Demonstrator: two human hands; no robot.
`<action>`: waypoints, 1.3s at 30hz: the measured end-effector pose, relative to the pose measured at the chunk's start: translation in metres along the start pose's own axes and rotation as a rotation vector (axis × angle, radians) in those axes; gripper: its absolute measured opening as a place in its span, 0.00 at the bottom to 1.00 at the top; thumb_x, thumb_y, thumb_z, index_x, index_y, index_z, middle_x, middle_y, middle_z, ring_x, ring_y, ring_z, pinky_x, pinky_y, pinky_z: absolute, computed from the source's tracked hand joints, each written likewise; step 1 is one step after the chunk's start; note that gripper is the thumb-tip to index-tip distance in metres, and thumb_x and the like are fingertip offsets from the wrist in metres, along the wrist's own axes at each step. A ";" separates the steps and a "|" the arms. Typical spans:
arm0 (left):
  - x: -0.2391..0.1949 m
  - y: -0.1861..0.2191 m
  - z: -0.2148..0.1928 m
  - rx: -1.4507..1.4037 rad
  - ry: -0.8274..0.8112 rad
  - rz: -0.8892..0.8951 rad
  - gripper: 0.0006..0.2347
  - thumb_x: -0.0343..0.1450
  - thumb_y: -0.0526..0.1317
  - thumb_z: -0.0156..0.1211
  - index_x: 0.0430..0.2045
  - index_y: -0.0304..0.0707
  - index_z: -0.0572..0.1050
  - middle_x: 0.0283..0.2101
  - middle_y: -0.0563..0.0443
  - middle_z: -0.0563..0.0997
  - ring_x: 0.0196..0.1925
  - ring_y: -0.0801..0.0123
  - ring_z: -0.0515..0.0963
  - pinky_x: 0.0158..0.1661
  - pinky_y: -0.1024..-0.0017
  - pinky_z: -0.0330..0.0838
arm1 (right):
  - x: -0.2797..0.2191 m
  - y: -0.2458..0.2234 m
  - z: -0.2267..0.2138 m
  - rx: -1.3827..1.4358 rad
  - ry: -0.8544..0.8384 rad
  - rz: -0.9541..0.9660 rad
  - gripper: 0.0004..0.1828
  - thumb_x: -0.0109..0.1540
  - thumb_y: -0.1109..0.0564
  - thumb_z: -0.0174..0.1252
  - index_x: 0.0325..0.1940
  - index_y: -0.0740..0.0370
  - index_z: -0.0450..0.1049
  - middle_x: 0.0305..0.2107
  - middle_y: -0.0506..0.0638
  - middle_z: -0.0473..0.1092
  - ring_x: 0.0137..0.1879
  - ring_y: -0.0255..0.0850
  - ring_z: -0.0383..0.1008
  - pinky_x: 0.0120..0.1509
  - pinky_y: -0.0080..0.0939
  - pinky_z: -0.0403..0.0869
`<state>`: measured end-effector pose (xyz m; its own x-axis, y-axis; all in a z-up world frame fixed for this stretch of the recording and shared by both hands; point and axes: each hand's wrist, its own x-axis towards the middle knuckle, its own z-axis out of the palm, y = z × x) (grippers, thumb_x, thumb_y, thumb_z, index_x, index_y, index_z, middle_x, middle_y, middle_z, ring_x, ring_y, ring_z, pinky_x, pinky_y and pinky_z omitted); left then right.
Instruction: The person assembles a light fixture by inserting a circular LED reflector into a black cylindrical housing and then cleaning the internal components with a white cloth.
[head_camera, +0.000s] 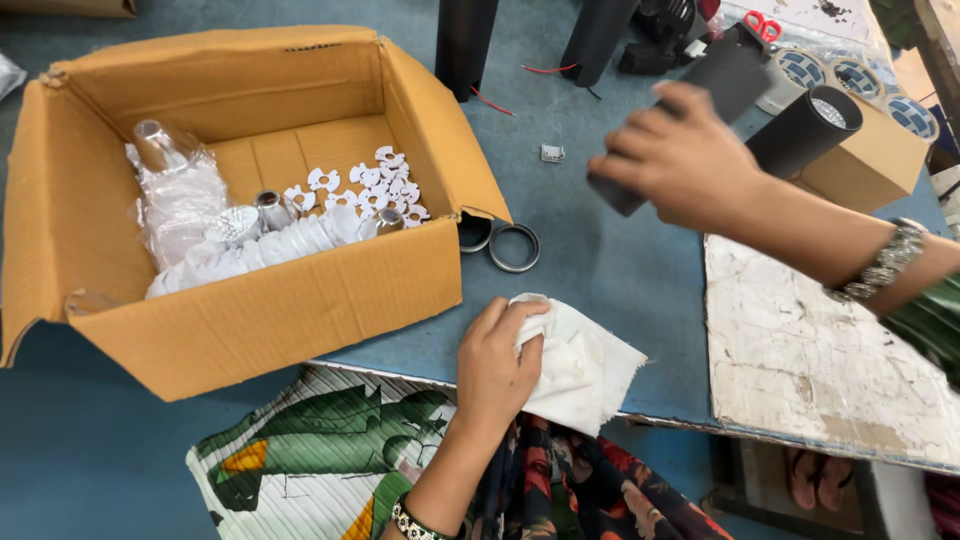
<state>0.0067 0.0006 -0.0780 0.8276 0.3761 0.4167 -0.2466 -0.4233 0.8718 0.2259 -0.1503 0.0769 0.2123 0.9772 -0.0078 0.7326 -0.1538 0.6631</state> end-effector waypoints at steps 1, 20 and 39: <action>-0.002 0.001 -0.001 -0.003 0.006 -0.003 0.12 0.64 0.30 0.60 0.41 0.41 0.79 0.40 0.46 0.81 0.45 0.49 0.80 0.46 0.60 0.74 | -0.004 0.003 -0.010 0.091 0.081 0.094 0.39 0.42 0.59 0.67 0.59 0.43 0.76 0.51 0.41 0.74 0.61 0.41 0.71 0.73 0.57 0.55; -0.001 0.010 -0.005 0.014 -0.024 -0.017 0.17 0.63 0.25 0.57 0.44 0.39 0.80 0.36 0.46 0.81 0.39 0.53 0.79 0.42 0.65 0.73 | -0.064 -0.095 0.037 1.641 0.748 0.247 0.47 0.48 0.59 0.78 0.69 0.62 0.64 0.56 0.62 0.71 0.68 0.54 0.73 0.77 0.60 0.71; 0.059 0.082 -0.020 0.665 -0.391 0.728 0.28 0.76 0.65 0.50 0.48 0.37 0.80 0.56 0.54 0.73 0.68 0.69 0.63 0.69 0.57 0.46 | -0.060 -0.096 0.022 1.462 0.655 0.250 0.37 0.53 0.56 0.72 0.64 0.59 0.66 0.56 0.57 0.73 0.66 0.54 0.76 0.78 0.61 0.68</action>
<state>0.0253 0.0045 0.0229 0.7251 -0.3907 0.5671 -0.5206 -0.8501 0.0800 0.1572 -0.1973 -0.0024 0.3970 0.7405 0.5422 0.7616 0.0638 -0.6448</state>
